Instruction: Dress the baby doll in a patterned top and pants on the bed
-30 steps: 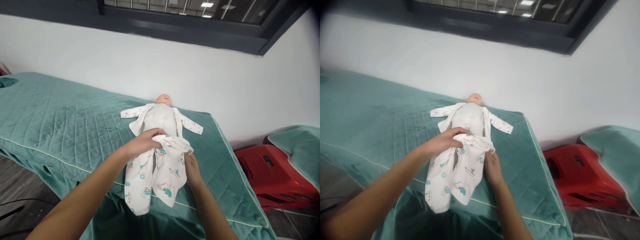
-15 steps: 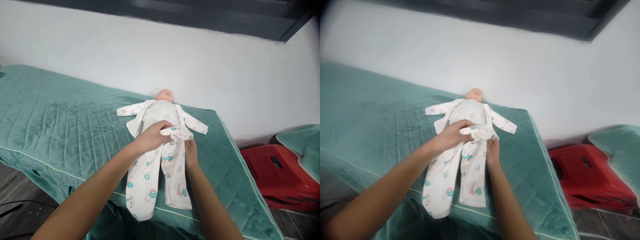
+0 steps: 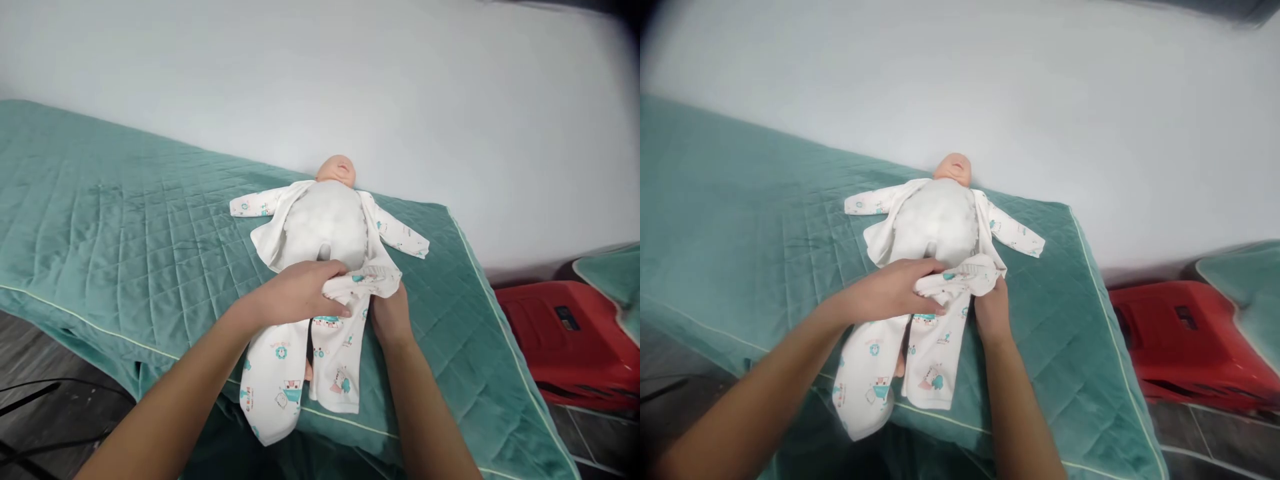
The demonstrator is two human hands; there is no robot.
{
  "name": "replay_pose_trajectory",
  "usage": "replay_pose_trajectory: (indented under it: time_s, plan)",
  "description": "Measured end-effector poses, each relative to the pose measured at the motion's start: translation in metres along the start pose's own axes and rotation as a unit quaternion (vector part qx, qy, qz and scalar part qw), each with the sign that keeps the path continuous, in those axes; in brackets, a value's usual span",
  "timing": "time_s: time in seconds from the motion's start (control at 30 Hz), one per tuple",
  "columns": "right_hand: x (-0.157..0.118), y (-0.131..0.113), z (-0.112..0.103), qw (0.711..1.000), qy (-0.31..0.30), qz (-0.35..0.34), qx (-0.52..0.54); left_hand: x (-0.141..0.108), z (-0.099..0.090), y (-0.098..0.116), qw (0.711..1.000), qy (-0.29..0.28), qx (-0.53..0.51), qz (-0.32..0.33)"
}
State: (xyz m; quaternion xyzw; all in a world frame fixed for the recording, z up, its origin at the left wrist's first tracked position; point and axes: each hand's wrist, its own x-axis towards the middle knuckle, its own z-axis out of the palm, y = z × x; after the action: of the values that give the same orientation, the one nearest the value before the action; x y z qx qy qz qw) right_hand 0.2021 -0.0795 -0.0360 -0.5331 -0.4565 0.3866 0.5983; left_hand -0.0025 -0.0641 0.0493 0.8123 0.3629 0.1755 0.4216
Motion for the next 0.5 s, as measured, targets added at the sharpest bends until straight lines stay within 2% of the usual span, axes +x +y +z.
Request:
replay_pose_trajectory:
  time_s: [0.1,0.2,0.27,0.4,0.5]
  plan:
    - [-0.001,-0.003,-0.005,0.998,-0.034,0.033,0.052,0.000,0.005,-0.004,0.999,0.017,0.027,0.017]
    - [-0.005,-0.010,-0.012,0.985,-0.108,0.087,0.099,0.003,0.008,-0.006,0.998,0.053,0.015,0.030]
    - [-0.009,-0.015,-0.015,0.977,-0.154,0.100,0.112,0.006,0.008,-0.007,0.996,0.082,0.002,0.035]
    - [-0.015,-0.022,-0.017,0.969,-0.216,0.085,0.081,0.012,0.013,-0.011,0.990,0.126,-0.013,0.058]
    - [-0.017,-0.024,-0.015,0.970,-0.227,0.080,0.034,0.014,0.017,-0.016,0.987,0.148,-0.017,0.066]
